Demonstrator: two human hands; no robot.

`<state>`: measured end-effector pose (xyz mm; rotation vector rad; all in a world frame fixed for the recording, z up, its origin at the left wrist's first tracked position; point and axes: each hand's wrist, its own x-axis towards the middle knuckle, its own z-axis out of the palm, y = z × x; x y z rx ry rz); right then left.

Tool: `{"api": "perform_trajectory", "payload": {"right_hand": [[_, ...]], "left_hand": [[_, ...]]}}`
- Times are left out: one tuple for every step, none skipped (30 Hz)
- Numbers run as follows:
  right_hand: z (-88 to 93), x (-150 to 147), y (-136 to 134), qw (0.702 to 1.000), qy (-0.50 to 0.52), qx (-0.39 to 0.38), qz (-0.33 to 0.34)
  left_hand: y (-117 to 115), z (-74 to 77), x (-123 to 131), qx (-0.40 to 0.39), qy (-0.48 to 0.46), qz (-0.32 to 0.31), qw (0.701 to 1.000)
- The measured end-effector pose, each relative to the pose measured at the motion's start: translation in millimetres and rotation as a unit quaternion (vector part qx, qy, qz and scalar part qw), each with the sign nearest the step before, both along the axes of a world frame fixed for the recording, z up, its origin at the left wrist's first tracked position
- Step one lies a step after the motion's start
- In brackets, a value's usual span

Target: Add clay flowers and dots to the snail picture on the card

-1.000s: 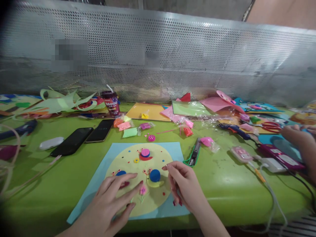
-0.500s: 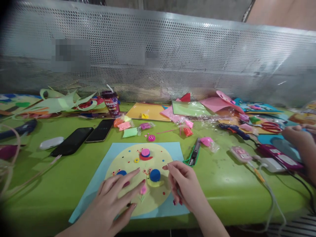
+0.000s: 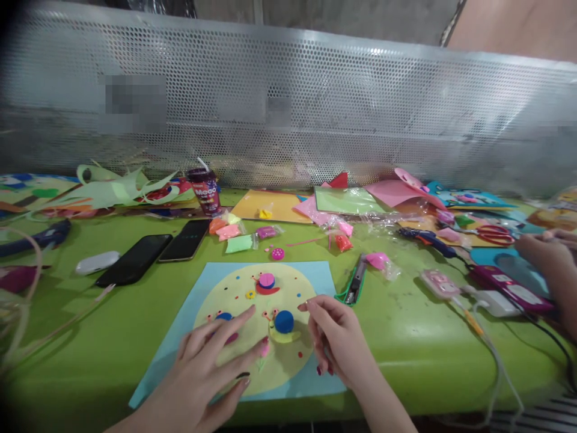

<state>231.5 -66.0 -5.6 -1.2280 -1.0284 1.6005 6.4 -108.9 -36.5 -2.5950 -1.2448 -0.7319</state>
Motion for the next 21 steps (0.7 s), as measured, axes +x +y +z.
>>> {"api": "perform_trajectory", "payload": {"right_hand": [[-0.5, -0.1, -0.1, 1.000, 0.003, 0.001, -0.001], [-0.9, -0.2, -0.2, 1.000, 0.004, 0.002, -0.001], [-1.3, -0.3, -0.3, 1.000, 0.005, 0.004, -0.001], [-1.6, -0.5, -0.4, 1.000, 0.005, 0.005, -0.003], [-1.8, -0.6, -0.4, 1.000, 0.007, 0.005, -0.003], [-1.9, -0.8, -0.3, 1.000, 0.011, 0.006, -0.003], [-1.9, -1.0, 0.0, 1.000, 0.015, 0.007, -0.004], [-1.9, -1.2, 0.3, 1.000, 0.020, 0.008, -0.005], [-1.9, -1.5, 0.8, 1.000, 0.024, 0.008, -0.005], [-2.0, -1.8, 1.4, 1.000, 0.027, 0.009, -0.005], [-2.2, -2.2, 1.9, 0.999, 0.029, 0.011, -0.008], [-2.6, -2.7, 2.1, 0.999, 0.031, 0.014, -0.014], [-3.1, -3.0, 2.0, 0.999, 0.032, 0.018, -0.021], [-3.4, -3.2, 1.4, 0.999, 0.032, 0.025, -0.029], [-3.3, -3.2, 0.2, 0.998, 0.031, 0.034, -0.037], [-2.5, -2.7, -1.4, 0.998, 0.027, 0.043, -0.043], [-0.7, -1.9, -3.2, 0.997, 0.020, 0.054, -0.046], [2.5, -0.8, -4.4, 0.996, 0.011, 0.069, -0.047], [7.1, 0.5, -4.4, 0.995, -0.003, 0.086, -0.045], [13.0, 1.6, -2.2, 0.993, -0.024, 0.107, -0.038], [19.9, 2.1, 3.2, 0.989, -0.056, 0.135, -0.023]], "left_hand": [[-0.4, -1.8, 0.9, 0.002, -0.004, -0.008, 1.000], [-1.0, -3.2, 1.9, 0.003, -0.007, -0.013, 1.000], [-1.7, -3.8, 2.8, 0.003, -0.008, -0.014, 1.000], [-2.5, -3.4, 3.5, 0.004, -0.008, -0.010, 1.000], [-3.2, -1.9, 3.9, 0.006, -0.009, 0.000, 1.000], [-3.9, 0.5, 4.0, 0.009, -0.012, 0.013, 1.000], [-4.3, 3.5, 3.6, 0.015, -0.017, 0.027, 0.999], [-4.4, 6.7, 2.7, 0.022, -0.023, 0.040, 0.999], [-3.9, 9.9, 1.2, 0.029, -0.030, 0.050, 0.998], [-2.8, 12.8, -0.9, 0.034, -0.034, 0.056, 0.997], [-0.9, 15.4, -3.7, 0.039, -0.035, 0.060, 0.997], [1.7, 17.7, -7.3, 0.044, -0.035, 0.065, 0.996], [5.2, 20.1, -11.3, 0.052, -0.036, 0.068, 0.996], [9.6, 22.7, -15.8, 0.057, -0.040, 0.074, 0.995], [15.2, 25.9, -20.4, 0.063, -0.055, 0.082, 0.993], [22.1, 29.6, -24.8, 0.069, -0.074, 0.075, 0.992], [30.7, 34.0, -28.7, 0.059, -0.094, 0.071, 0.991], [41.0, 38.8, -31.8, 0.062, -0.125, 0.072, 0.988], [53.4, 43.9, -33.8, 0.045, -0.132, 0.095, 0.986], [67.8, 48.7, -34.6, 0.037, -0.128, 0.128, 0.983], [84.1, 53.0, -34.3, 0.026, -0.116, 0.162, 0.980]]}}
